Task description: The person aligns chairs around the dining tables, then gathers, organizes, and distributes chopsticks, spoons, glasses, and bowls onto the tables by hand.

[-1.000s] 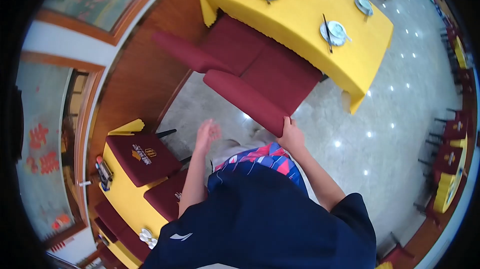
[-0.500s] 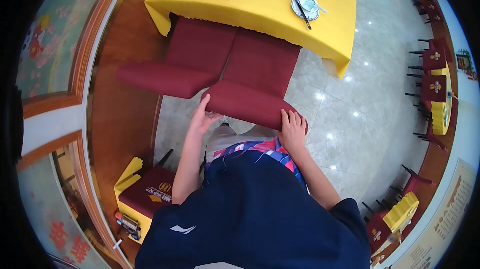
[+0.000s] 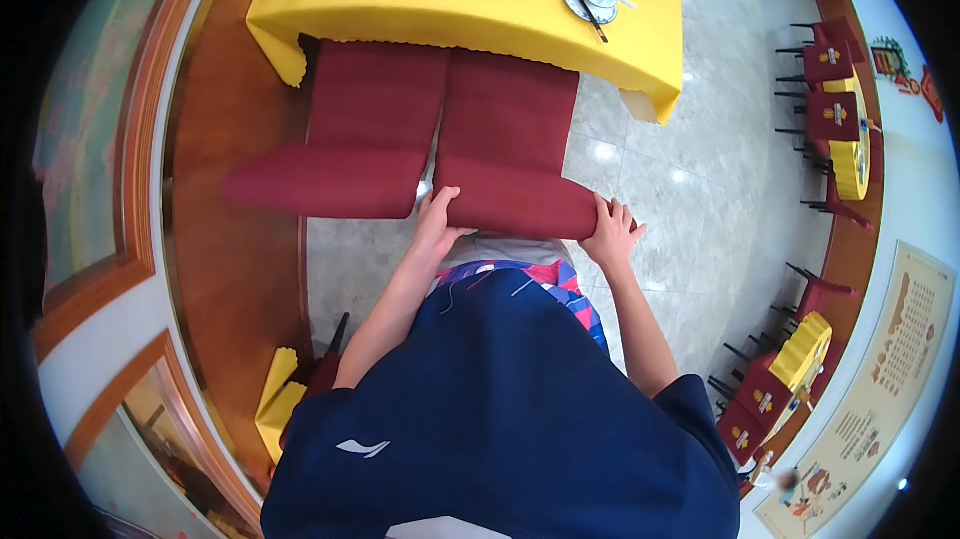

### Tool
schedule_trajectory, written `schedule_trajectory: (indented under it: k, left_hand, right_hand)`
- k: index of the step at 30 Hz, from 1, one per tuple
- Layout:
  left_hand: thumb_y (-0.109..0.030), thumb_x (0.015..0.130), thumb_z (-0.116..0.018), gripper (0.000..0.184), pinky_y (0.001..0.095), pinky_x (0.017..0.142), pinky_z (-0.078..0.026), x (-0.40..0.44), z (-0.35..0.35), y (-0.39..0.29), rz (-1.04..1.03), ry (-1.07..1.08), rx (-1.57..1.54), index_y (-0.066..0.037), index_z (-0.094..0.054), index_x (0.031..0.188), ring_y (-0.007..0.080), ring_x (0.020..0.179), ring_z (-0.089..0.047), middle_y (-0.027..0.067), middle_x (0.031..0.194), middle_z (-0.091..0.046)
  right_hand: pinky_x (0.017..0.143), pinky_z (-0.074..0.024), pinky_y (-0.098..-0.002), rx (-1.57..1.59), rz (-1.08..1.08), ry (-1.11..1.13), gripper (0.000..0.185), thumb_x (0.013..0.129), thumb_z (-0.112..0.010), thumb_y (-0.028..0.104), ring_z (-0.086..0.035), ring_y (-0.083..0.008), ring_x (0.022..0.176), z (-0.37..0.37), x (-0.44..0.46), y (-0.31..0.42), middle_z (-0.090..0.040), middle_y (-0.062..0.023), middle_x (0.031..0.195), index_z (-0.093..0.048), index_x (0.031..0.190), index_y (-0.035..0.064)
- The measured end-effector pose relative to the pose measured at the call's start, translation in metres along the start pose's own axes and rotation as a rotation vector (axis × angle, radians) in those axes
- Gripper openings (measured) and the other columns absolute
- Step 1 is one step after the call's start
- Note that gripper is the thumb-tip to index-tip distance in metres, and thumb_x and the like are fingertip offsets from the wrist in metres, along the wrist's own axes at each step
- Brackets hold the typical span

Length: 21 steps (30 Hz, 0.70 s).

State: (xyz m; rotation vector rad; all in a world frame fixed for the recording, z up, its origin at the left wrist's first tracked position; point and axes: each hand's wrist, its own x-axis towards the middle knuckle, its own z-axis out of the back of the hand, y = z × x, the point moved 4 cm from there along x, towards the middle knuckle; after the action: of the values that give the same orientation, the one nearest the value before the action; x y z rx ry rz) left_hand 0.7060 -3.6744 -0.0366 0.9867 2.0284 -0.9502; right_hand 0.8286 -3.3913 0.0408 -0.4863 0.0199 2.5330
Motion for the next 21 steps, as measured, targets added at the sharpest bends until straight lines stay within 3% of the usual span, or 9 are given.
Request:
schedule_trajectory:
  k: [1, 6, 10, 11, 18, 19, 21]
  left_hand:
    - [-0.02, 0.081, -0.067, 0.091, 0.0658, 0.088, -0.047, 0.005, -0.005, -0.006, -0.005, 0.013, -0.003, -0.008, -0.007, 0.149, 0.0377, 0.122, -0.048, 0.0197, 0.139, -0.034]
    - [-0.02, 0.082, -0.066, 0.091, 0.0636, 0.088, -0.048, 0.026, -0.036, -0.025, -0.047, 0.012, 0.046, -0.008, -0.005, 0.149, 0.0379, 0.121, -0.049, 0.0199, 0.139, -0.034]
    - [-0.02, 0.083, -0.062, 0.089, 0.0612, 0.088, -0.049, 0.045, -0.06, -0.028, -0.064, 0.06, 0.083, -0.009, -0.005, 0.15, 0.037, 0.119, -0.049, 0.0187, 0.138, -0.035]
    - [-0.02, 0.083, -0.062, 0.089, 0.0612, 0.088, -0.049, 0.052, -0.066, -0.027, -0.056, 0.068, 0.114, -0.009, -0.005, 0.15, 0.037, 0.119, -0.049, 0.0187, 0.138, -0.035]
    - [-0.022, 0.087, -0.055, 0.057, 0.062, 0.086, -0.051, 0.086, -0.115, -0.033, -0.091, 0.093, 0.151, -0.009, -0.03, 0.137, 0.037, 0.115, -0.053, 0.0166, 0.13, -0.044]
    - [-0.022, 0.088, -0.054, 0.054, 0.0626, 0.086, -0.051, 0.095, -0.122, -0.038, -0.083, 0.096, 0.176, -0.009, -0.032, 0.136, 0.0373, 0.115, -0.053, 0.0168, 0.129, -0.045]
    - [-0.022, 0.091, -0.051, 0.045, 0.0654, 0.089, -0.048, 0.113, -0.134, -0.048, -0.063, 0.122, 0.18, -0.006, -0.038, 0.131, 0.0384, 0.118, -0.051, 0.0183, 0.128, -0.046]
  right_hand:
    - [0.1, -0.0206, -0.0748, 0.005, -0.016, -0.006, 0.084, 0.064, -0.079, 0.032, -0.038, -0.0329, 0.133, 0.002, 0.006, 0.002, -0.045, -0.0123, 0.14, -0.044, 0.139, 0.0276]
    - [0.101, -0.023, -0.0695, -0.016, -0.053, -0.049, 0.074, 0.061, -0.081, 0.031, -0.041, -0.0288, 0.131, 0.012, 0.042, 0.001, -0.049, -0.0079, 0.138, -0.054, 0.13, 0.0299]
    - [0.102, -0.0229, -0.0683, -0.077, -0.067, -0.183, 0.064, 0.066, -0.078, 0.03, -0.042, -0.0283, 0.13, 0.018, 0.072, -0.01, -0.053, -0.0079, 0.133, -0.057, 0.125, 0.0283]
    - [0.101, -0.0235, -0.0694, -0.067, -0.081, -0.215, 0.057, 0.069, -0.076, 0.023, -0.042, -0.0285, 0.13, 0.02, 0.079, -0.014, -0.054, -0.0057, 0.131, -0.059, 0.123, 0.0272]
    - [0.101, -0.0254, -0.0707, 0.023, -0.084, -0.246, 0.049, 0.071, -0.069, 0.009, -0.042, -0.028, 0.129, 0.039, 0.133, -0.036, -0.056, -0.0019, 0.122, -0.06, 0.116, 0.0233]
    - [0.102, -0.0227, -0.0738, 0.068, -0.076, -0.231, 0.049, 0.07, -0.067, 0.007, -0.04, -0.0304, 0.131, 0.042, 0.14, -0.038, -0.054, -0.0079, 0.124, -0.059, 0.116, 0.0209]
    - [0.102, -0.0227, -0.0739, 0.09, -0.083, -0.242, 0.049, 0.069, -0.067, 0.007, -0.041, -0.0303, 0.13, 0.05, 0.153, -0.04, -0.055, -0.0081, 0.122, -0.059, 0.116, 0.0205]
